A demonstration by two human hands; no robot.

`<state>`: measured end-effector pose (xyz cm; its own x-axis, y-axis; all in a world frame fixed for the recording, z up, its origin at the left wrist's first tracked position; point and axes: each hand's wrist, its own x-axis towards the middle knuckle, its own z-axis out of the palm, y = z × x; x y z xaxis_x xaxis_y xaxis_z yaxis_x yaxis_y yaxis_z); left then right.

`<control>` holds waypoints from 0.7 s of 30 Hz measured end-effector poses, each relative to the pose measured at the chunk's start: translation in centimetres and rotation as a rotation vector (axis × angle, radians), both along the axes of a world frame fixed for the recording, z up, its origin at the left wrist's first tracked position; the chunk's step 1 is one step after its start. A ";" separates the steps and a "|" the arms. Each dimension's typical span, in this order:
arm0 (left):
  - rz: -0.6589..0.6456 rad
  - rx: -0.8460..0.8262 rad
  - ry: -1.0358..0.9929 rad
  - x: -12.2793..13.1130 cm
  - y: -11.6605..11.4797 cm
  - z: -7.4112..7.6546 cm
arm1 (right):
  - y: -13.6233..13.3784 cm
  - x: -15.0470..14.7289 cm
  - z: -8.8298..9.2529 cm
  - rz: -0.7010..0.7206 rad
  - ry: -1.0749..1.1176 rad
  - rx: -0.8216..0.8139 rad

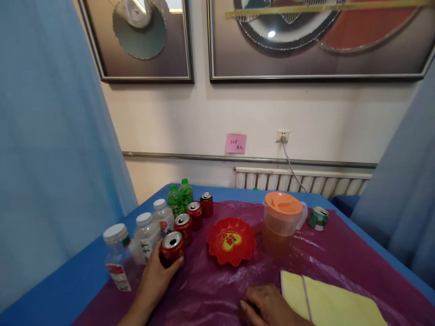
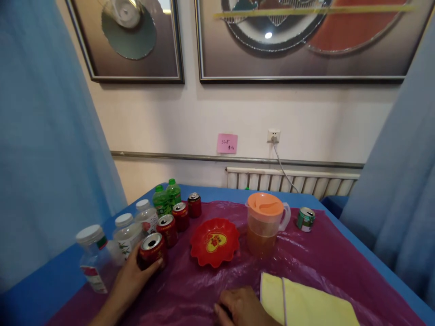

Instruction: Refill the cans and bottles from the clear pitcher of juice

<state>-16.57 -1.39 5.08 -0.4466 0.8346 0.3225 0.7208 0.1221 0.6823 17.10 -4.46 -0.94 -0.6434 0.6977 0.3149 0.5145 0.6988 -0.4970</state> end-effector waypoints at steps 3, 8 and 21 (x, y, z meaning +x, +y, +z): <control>-0.012 -0.066 0.042 0.6 -0.7 1.0 | 0.4 0.2 -0.1 -0.026 0.056 -0.049; -0.129 0.028 -0.041 4.5 -1.5 3.2 | 1.0 0.4 -0.4 -0.038 0.100 -0.084; -0.658 0.087 -0.514 14.5 8.2 4.9 | 2.8 -0.3 -2.1 -0.192 -0.054 -0.225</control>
<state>-2.09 6.84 9.99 0.0137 0.9579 0.2867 0.2231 -0.2825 0.9330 16.81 -1.64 -3.05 -0.5049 0.8565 0.1071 0.6564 0.4615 -0.5968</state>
